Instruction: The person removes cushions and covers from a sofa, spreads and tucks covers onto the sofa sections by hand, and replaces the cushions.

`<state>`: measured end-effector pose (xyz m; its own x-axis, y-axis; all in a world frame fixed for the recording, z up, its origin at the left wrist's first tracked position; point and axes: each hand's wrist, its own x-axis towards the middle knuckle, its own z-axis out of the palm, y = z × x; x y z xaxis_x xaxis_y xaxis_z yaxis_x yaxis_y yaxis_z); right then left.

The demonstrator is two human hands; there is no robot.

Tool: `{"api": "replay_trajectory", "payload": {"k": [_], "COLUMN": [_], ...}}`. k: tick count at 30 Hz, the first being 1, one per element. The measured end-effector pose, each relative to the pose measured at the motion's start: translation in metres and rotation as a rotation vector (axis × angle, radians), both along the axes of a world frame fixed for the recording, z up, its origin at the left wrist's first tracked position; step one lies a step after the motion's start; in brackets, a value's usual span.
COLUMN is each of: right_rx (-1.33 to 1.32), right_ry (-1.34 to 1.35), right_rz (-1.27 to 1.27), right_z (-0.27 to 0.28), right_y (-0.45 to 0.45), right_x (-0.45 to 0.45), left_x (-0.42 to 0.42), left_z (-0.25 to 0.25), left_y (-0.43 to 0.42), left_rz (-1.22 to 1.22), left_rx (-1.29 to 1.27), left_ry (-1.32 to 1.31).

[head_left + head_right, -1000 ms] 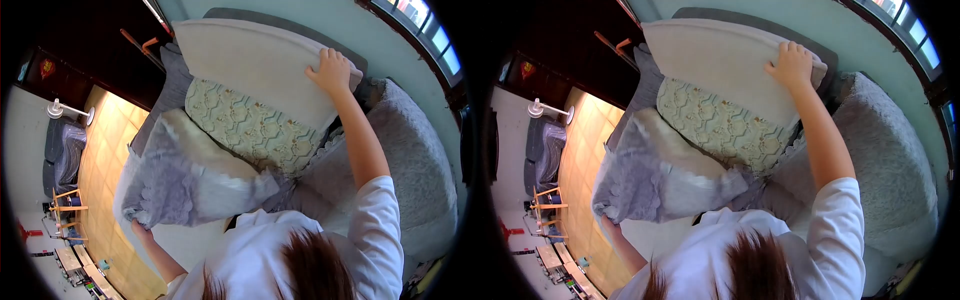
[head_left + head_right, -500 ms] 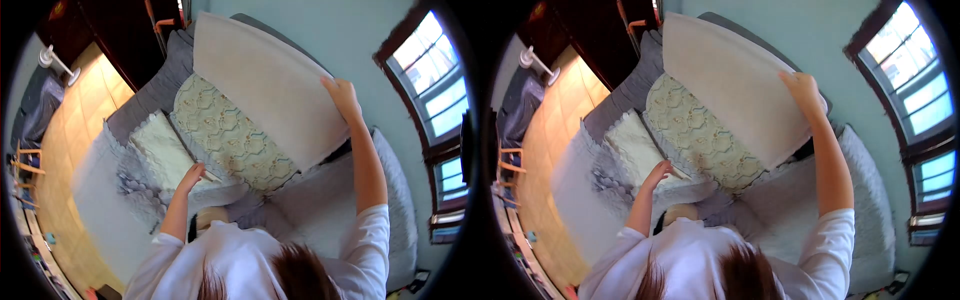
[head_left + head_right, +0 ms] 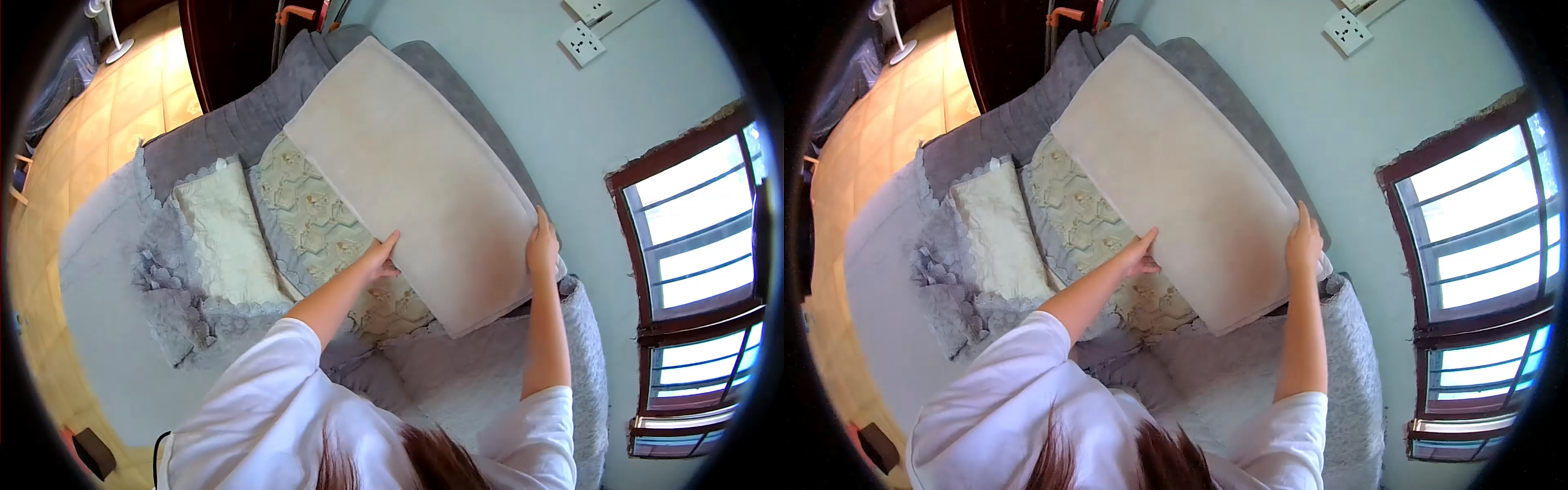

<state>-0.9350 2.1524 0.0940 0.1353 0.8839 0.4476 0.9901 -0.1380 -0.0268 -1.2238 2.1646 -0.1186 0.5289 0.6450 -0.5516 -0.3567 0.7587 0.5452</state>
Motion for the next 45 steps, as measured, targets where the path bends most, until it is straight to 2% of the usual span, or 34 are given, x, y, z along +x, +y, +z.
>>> {"api": "replay_trajectory", "payload": {"k": [3,6,9,12,19,22,24,25,26,28,29,30,31,32,34,36,38,41,42,44,45], "right_rx": [-0.089,0.043,0.01,0.034,0.118,0.115,0.097,0.087,0.084,0.075,0.064,0.054,0.045,0.056,0.079,0.117,0.118,0.058,0.031,-0.041,-0.088], "right_ry": [-0.043,-0.265,-0.501,-0.367,-0.487,-0.491,-0.499,-0.503,-0.514,-0.529,-0.511,-0.494,-0.477,-0.458,-0.422,-0.295,-0.209,-0.157,-0.155,-0.152,-0.151], "right_rz": [-0.048,-0.034,-0.02,-0.045,-0.11,-0.1,-0.11,-0.115,-0.12,-0.131,-0.117,-0.107,-0.099,-0.085,-0.066,-0.025,-0.016,-0.062,-0.073,-0.1,-0.116], "right_z": [0.01,0.001,-0.006,-0.008,-0.034,-0.031,-0.031,-0.031,-0.031,-0.032,-0.031,-0.03,-0.028,-0.027,-0.025,-0.016,-0.002,0.017,0.022,0.031,0.034], "right_y": [-0.005,-0.003,-0.005,-0.001,0.006,0.007,0.007,0.006,0.005,0.005,0.004,0.003,0.002,0.001,-0.005,-0.018,-0.026,-0.035,-0.03,-0.018,-0.009], "right_x": [-0.024,-0.029,-0.068,-0.073,-0.073,-0.071,-0.072,-0.073,-0.073,-0.074,-0.074,-0.074,-0.075,-0.075,-0.077,-0.091,-0.098,-0.093,-0.082,-0.067,-0.063], "left_x": [0.002,0.005,0.006,0.01,0.003,-0.025,-0.067,-0.094,-0.125,-0.215,-0.26,-0.293,-0.337,-0.361,-0.429,-0.461,-0.482,-0.474,-0.459,-0.424,-0.405], "left_z": [0.015,0.009,0.013,0.022,-0.008,-0.019,-0.035,-0.063,-0.073,-0.087,-0.107,-0.077,-0.097,-0.052,-0.08,-0.058,-0.059,-0.064,-0.069,-0.074,-0.086], "left_y": [-0.002,0.0,0.002,0.001,0.017,0.01,-0.006,-0.018,-0.038,-0.083,-0.115,-0.135,-0.163,-0.173,-0.216,-0.233,-0.243,-0.229,-0.219,-0.184,-0.161], "left_rz": [0.062,0.066,0.091,0.131,-0.008,-0.076,-0.016,0.056,0.207,0.042,0.01,-0.263,-0.431,-0.579,-0.556,-0.843,-0.552,-0.578,-0.432,-0.285,-0.238], "left_rx": [0.026,0.045,0.07,0.098,0.155,0.171,0.251,0.373,0.372,0.578,0.619,0.464,0.503,0.293,0.085,-0.161,-0.275,-0.233,-0.126,0.089,0.125], "left_ry": [0.035,0.084,0.178,0.237,0.235,0.193,0.322,0.457,0.666,1.481,1.783,2.019,2.312,2.198,2.242,2.136,1.84,1.753,1.841,1.73,1.561]}}
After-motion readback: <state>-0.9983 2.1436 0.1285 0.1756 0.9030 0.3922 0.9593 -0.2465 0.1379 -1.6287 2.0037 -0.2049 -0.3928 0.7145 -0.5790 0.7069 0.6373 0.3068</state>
